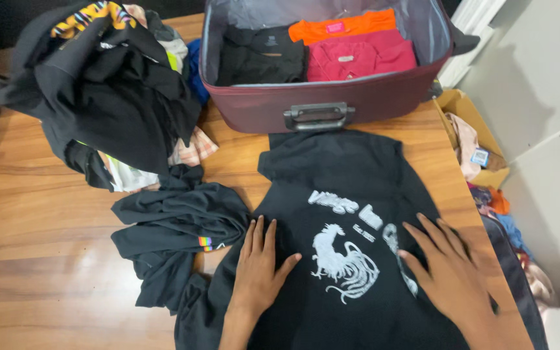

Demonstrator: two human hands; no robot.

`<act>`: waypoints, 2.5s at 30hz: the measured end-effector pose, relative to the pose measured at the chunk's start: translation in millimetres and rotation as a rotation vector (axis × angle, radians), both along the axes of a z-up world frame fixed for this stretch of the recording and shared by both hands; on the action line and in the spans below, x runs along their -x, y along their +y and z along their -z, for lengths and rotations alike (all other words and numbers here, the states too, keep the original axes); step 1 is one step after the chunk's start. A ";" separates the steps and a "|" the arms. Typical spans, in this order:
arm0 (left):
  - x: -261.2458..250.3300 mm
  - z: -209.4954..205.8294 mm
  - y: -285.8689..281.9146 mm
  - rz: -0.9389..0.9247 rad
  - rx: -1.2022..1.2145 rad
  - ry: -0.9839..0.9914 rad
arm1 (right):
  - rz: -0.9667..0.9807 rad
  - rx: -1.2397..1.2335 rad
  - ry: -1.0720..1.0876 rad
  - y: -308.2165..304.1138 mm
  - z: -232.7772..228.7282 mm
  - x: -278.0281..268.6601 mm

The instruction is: The person unzips a suitcase, takes out garments, and folds a black pair of pants and several black t-shirts on a wooden table before placing them into the suitcase.

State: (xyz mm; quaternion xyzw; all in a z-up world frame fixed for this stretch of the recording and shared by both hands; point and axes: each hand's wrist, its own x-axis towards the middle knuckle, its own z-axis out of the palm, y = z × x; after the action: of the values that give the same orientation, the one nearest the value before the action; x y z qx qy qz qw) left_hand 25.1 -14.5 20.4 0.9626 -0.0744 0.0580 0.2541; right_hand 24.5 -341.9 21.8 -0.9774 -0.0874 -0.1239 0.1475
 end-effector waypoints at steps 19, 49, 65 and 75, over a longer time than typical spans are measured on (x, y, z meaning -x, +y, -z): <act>-12.4 9.8 -46.2 0.295 0.344 0.092 | -0.229 -0.146 -0.144 37.4 6.8 -134.0; 7.4 -117.3 188.0 -0.290 0.388 -0.284 | 0.137 -0.647 -0.095 -64.3 -120.1 -132.5; -32.1 34.6 -0.7 0.139 -0.206 -0.187 | -0.024 0.159 0.118 -29.9 46.8 -30.6; -94.7 23.0 23.0 0.190 -0.066 -0.111 | -0.075 -0.039 0.049 -23.5 25.5 -54.8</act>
State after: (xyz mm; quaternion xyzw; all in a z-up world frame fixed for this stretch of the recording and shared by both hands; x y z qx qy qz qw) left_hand 119.8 8.5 -2.6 0.9543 -0.1812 0.0843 0.2223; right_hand 79.4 -365.4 -3.7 -0.9731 -0.1180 -0.0958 0.1734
